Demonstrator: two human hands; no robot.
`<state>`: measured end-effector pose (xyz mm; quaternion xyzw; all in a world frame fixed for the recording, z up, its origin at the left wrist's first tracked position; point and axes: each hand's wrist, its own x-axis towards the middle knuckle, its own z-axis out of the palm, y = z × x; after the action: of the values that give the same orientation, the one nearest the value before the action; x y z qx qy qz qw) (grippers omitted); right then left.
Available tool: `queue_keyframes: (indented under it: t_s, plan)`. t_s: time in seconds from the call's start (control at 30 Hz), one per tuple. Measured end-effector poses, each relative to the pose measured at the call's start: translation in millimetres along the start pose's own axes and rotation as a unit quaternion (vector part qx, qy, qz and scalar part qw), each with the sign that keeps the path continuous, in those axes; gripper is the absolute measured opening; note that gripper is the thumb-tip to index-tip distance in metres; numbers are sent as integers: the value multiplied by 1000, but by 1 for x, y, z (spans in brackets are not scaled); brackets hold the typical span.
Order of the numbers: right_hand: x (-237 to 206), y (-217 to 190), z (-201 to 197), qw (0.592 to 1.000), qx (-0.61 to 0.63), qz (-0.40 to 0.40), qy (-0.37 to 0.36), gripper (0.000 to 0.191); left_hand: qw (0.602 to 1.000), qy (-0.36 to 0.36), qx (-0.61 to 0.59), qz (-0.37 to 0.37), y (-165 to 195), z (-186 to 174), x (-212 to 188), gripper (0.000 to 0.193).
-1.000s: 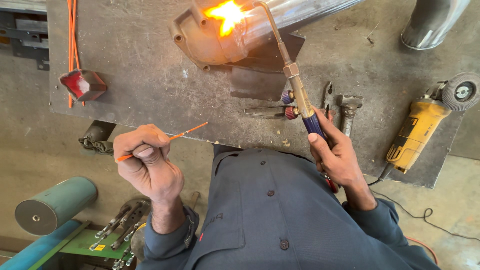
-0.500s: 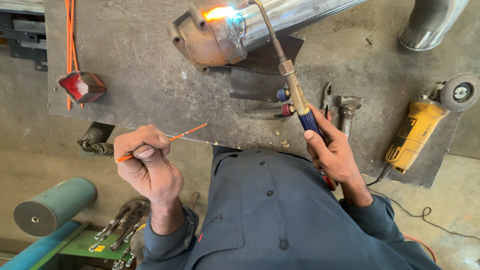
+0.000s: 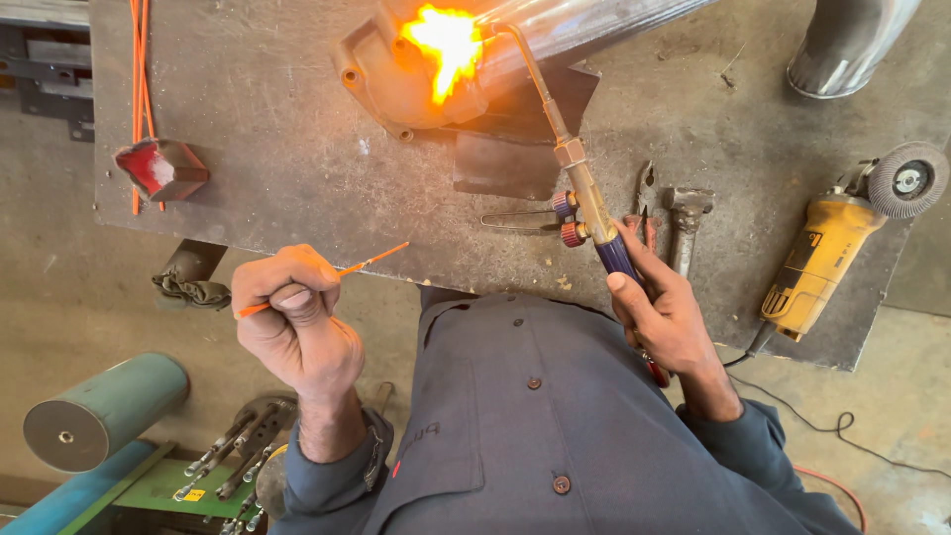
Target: The person holds an oxy-acetylene torch in one hand and an orange filler rod in the other, heating the joint between a curved metal pipe and a flange fitting on a work table. They feed the filler rod into the flame-heated joint, melting it to build up the weld around the seam, then set the torch and rod down on the table.
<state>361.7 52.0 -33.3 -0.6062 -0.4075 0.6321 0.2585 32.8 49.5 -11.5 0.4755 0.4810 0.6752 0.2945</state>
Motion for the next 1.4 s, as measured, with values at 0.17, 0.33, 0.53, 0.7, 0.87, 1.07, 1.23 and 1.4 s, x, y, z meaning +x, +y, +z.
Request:
queue_keyframes:
  t_s: [0.17,0.33,0.53,0.7,0.87,1.07,1.23,1.4]
  plan:
    - [-5,3,-1,1000,-6,9,6,64,1000,-8,7,-4,2,0,-3,27]
    - [-7,4,-2,1000,-16,20,9,65,1000,-11,19,0,1,0,-3,27]
    - [-10,7,-4,1000,-12,15,1,65,1000,-12,23,-2,0,0,-4,27]
    - [-12,11,-7,1000,-22,8,1,65,1000,-12,18,-1,-1,0,-4,26]
    - [-19,16,-9,999,-28,21,5,65,1000,-14,15,2,0,-1,-7,25]
    - [-18,15,-7,999,-20,25,3,65,1000,-12,14,2,2,1,-7,25]
    - [-15,11,-5,1000,-25,14,4,64,1000,-5,22,2,5,1,-7,29]
    - [-8,7,-3,999,-32,19,8,65,1000,-8,24,1,3,-1,-6,34]
